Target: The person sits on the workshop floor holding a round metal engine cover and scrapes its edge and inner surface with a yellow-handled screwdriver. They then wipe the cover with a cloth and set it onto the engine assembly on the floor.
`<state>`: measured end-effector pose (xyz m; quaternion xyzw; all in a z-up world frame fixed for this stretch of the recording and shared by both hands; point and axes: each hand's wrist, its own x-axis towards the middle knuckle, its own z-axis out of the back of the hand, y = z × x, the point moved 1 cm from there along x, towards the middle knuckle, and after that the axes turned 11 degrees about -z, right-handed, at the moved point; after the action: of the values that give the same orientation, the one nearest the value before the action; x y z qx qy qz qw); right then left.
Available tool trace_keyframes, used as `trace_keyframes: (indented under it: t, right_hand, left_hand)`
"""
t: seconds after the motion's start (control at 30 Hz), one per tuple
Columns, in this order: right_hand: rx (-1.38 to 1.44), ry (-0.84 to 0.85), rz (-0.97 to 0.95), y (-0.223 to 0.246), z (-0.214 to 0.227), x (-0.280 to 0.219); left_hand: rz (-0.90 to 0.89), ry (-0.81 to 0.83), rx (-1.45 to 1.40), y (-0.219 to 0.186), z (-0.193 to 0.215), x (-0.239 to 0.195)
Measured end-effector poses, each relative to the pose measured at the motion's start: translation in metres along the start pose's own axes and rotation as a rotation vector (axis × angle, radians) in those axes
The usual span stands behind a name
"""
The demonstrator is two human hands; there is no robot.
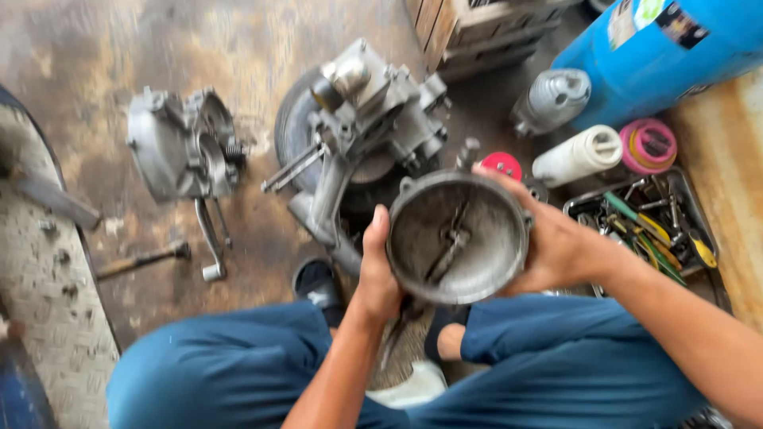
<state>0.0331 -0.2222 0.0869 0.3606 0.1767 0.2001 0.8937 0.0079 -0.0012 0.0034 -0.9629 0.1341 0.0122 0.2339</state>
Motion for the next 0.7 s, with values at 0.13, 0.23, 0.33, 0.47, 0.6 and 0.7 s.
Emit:
trace_keyframes:
  t: [0.13,0.23,0.33,0.47,0.6,0.7]
  right_hand:
    - [0.017,-0.010,-0.022,0.016,0.004,-0.012]
    - [-0.007,0.002,-0.011,0.018,0.010,-0.006]
    - [0.016,0.033,-0.077,0.009,0.008,-0.004]
    - [-0.131,0.119,-0.238,-0.004,0.011,0.007]
    - [-0.177,0.130,-0.457,-0.014,0.007,0.022]
    - [-0.134,0.203,-0.454,-0.032,-0.003,0.019]
  left_hand:
    - [-0.006,0.004,-0.037,-0.009,-0.011,-0.018]
    - [-0.027,0.021,-0.079,-0.009,-0.010,-0.014]
    - [0.005,0.009,-0.090,-0.002,-0.003,-0.013]
    - [0.050,-0.167,-0.005,0.002,0.003,0.001]
    - [-0.005,-0.219,0.044,0.011,0.019,0.019]
    - [0.009,-0.318,0.086,0.019,0.024,0.019]
